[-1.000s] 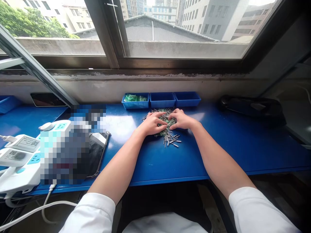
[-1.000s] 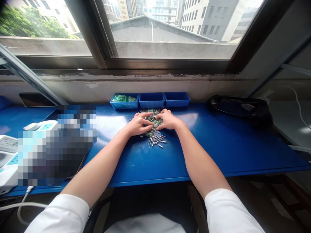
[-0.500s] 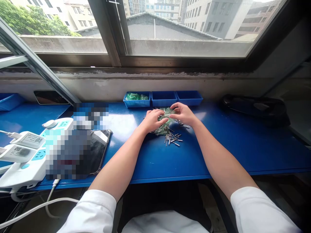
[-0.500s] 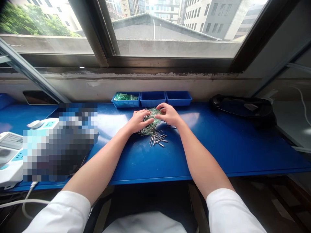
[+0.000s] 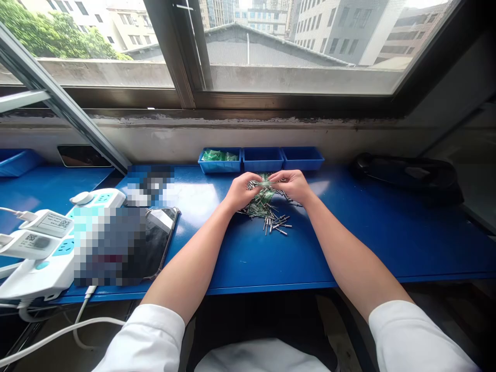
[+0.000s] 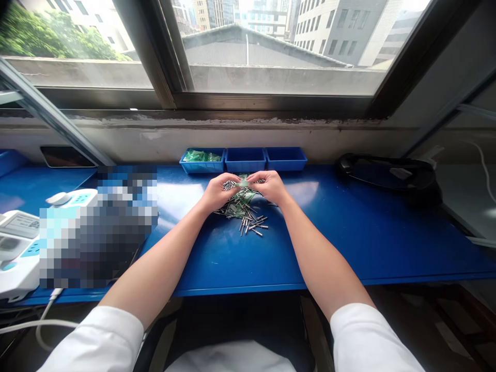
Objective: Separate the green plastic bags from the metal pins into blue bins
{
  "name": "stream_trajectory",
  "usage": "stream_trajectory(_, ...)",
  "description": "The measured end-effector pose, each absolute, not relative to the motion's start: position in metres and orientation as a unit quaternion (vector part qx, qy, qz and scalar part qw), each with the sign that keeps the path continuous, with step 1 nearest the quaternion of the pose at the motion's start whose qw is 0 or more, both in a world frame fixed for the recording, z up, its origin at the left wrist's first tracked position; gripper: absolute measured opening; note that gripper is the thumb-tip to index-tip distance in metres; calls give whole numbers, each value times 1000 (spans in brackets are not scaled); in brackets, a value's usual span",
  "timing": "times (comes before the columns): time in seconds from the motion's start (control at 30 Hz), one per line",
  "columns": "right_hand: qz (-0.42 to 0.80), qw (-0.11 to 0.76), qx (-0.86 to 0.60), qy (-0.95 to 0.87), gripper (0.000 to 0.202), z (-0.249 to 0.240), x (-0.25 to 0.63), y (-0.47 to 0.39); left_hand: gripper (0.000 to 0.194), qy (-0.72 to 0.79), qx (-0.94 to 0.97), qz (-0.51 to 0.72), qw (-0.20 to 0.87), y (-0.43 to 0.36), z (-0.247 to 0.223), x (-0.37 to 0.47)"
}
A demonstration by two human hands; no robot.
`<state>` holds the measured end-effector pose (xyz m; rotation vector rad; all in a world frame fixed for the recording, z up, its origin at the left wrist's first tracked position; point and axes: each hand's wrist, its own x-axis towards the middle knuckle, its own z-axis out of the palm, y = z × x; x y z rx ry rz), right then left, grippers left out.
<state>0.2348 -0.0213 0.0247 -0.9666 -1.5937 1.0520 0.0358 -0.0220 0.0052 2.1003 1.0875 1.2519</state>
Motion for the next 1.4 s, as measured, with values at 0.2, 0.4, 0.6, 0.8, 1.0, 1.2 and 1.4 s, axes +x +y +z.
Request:
stream_trajectory(0.2,378,502,-366,-686,13,29,230,-28,16,381,757,498,186,-22,5,36)
stream_trajectory(0.4,283,464,-377,-750,11,24,233,-25,18,381,734,556,89,-20,2,33)
stream_trajectory(0.6,261,459,-380,-759,17,24,232,-24,21,376,742,553,40,-21,2,34)
stream_trajectory(0.8,362,486,-359,-709,3,24,229,-25,17,387,747,535,78,-22,6,35)
stream_trajectory(1.0,454,514,-390,-615,36,23,226,-22,23,406,743,497,190,-23,5,37)
stream_trajectory(1.2,495,515,-416,-562,37,24,223,-20,43,386,719,518,257,-23,3,39)
stream_trajectory(1.4,468,521,-454,-551,28,21,224,-17,26,409,713,509,256,-23,6,40)
